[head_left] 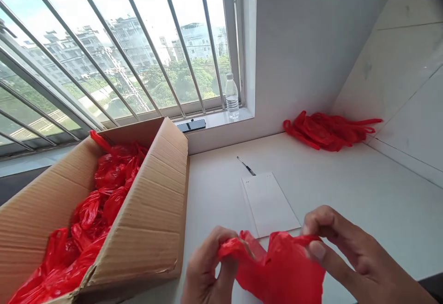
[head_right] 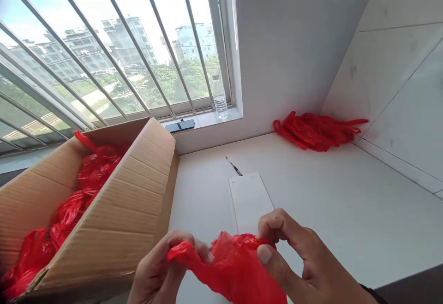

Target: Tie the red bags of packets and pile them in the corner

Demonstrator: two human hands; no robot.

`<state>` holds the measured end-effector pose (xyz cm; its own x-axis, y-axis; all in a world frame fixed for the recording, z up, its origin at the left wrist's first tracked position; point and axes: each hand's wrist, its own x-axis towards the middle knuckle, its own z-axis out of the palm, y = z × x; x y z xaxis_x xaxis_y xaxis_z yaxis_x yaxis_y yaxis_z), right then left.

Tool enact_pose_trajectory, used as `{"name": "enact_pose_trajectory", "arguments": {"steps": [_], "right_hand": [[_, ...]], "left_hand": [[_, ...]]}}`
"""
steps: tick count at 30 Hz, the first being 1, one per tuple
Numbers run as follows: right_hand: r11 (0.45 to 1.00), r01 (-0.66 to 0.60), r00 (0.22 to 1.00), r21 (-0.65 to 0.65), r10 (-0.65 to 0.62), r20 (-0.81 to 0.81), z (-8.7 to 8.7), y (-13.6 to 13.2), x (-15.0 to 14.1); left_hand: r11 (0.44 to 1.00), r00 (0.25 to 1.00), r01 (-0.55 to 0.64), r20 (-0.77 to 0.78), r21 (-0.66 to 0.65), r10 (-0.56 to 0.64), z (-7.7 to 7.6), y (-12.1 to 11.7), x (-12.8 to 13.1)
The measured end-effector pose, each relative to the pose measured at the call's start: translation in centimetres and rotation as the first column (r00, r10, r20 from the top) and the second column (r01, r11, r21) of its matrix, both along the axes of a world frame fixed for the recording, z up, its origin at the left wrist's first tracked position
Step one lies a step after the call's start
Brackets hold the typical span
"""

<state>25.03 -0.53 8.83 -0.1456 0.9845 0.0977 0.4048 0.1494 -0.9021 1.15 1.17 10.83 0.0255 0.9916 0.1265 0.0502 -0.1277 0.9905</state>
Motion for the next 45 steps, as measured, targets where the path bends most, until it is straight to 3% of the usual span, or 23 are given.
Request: {"name": "enact_pose_trajectory", "arguments": {"steps": [3,10,13,18,23,25,27,29,31,34,36,39,42,45], "right_hand": [[0.997,-0.007,0.998,-0.081,0.002,-0.058,0.8,1.3,-1.7],[0.995,-0.097,0.995,-0.031,0.098,0.033,1.3,3.4,-1.8],[0.990,-0.126,0.991,-0.068,0.129,0.044,0.9,4.2,-2.5],[0.978,-0.207,0.976,-0.039,0.203,-0.080,1.3,4.9,-4.7],[0.980,-0.191,0.975,-0.054,0.183,-0.127,1.7,5.5,-4.4],[0.982,-0.177,0.981,-0.072,0.169,-0.099,1.7,5.6,-3.8],[0.985,-0.161,0.985,-0.067,0.156,-0.072,2.0,5.6,-3.4],[0.989,-0.147,0.988,-0.015,0.146,-0.044,2.5,5.5,-3.1],[0.983,-0.160,0.987,0.086,0.161,-0.006,3.2,5.2,-3.2],[0.932,-0.249,0.968,0.265,0.236,0.080,3.7,4.8,-3.9],[0.858,-0.350,0.936,0.377,0.305,0.175,3.7,4.8,-4.4],[0.769,-0.399,0.916,0.499,0.303,0.264,3.4,5.1,-4.5],[0.827,-0.289,0.952,0.483,0.197,0.234,2.6,5.7,-3.7],[0.915,-0.270,0.957,0.299,0.220,0.190,1.8,6.2,-3.1]], "left_hand": [[0.988,0.992,0.097,0.087,-0.121,-0.087,-0.8,1.1,0.8],[0.944,0.950,0.166,0.304,-0.284,-0.075,-1.7,2.9,1.1],[0.934,0.971,0.164,0.221,-0.317,-0.095,-1.7,3.0,1.3],[0.900,0.948,0.310,0.176,-0.306,-0.267,-1.0,2.7,1.4],[0.873,0.913,0.407,0.108,-0.268,-0.393,-1.4,2.6,0.1],[0.879,0.921,0.389,0.106,-0.274,-0.374,-2.0,2.7,-0.4],[0.900,0.948,0.315,0.154,-0.302,-0.280,-2.4,2.8,-0.4],[0.918,0.968,0.229,0.176,-0.325,-0.179,-2.3,2.7,0.0],[0.936,0.976,0.193,0.157,-0.296,-0.151,-1.7,2.3,0.8],[0.942,0.967,0.253,0.034,-0.220,-0.252,-0.5,1.6,1.9],[0.922,0.935,0.328,-0.068,-0.206,-0.348,-0.3,1.4,2.4],[0.898,0.909,0.400,-0.044,-0.184,-0.414,-0.7,2.0,2.4],[0.888,0.915,0.404,0.128,-0.222,-0.384,-1.5,2.7,1.9],[0.869,0.911,0.404,0.215,-0.286,-0.353,-2.1,3.0,1.4]]}}
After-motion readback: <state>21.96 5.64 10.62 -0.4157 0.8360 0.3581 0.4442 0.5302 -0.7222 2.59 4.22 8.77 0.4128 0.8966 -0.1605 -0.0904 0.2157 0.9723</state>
